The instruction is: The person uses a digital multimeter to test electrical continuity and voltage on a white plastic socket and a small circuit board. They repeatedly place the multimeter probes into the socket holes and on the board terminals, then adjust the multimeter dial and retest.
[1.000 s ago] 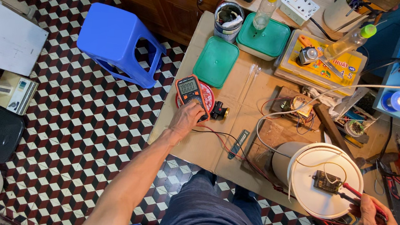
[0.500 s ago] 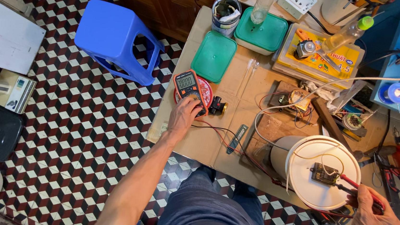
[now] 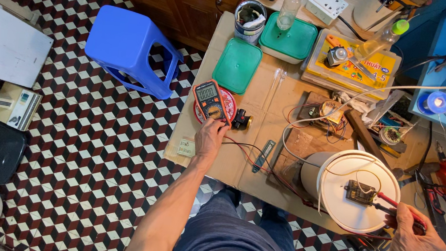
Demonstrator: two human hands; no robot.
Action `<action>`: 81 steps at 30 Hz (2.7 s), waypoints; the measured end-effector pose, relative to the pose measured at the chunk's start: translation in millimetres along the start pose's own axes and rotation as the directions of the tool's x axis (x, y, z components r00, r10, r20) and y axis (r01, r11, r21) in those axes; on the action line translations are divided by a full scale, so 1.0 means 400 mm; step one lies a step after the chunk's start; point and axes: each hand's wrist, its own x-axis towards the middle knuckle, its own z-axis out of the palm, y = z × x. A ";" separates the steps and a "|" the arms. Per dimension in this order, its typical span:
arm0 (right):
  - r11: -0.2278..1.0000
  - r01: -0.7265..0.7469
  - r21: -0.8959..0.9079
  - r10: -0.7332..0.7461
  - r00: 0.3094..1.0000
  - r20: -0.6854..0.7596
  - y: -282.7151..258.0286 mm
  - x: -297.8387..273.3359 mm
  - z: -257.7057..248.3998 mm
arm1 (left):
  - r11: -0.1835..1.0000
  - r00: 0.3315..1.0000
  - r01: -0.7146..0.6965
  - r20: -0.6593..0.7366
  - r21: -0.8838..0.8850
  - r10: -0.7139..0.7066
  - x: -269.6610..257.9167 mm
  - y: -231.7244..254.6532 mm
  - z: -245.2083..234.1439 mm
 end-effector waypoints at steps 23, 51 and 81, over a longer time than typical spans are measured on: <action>0.997 -0.072 0.012 0.072 0.996 -0.051 -0.041 0.002 0.009 | 0.980 0.980 -0.192 0.068 0.043 0.189 -0.009 -0.027 0.009; 0.998 0.056 -0.034 -0.058 0.996 -0.062 -0.124 -0.018 -0.017 | 0.890 0.802 -0.202 0.453 -0.410 0.391 -0.196 0.719 0.109; 0.899 0.422 -0.114 -0.429 0.902 -0.047 -0.111 -0.062 -0.020 | 0.799 0.753 0.410 0.658 -0.440 -0.024 -0.188 0.768 0.204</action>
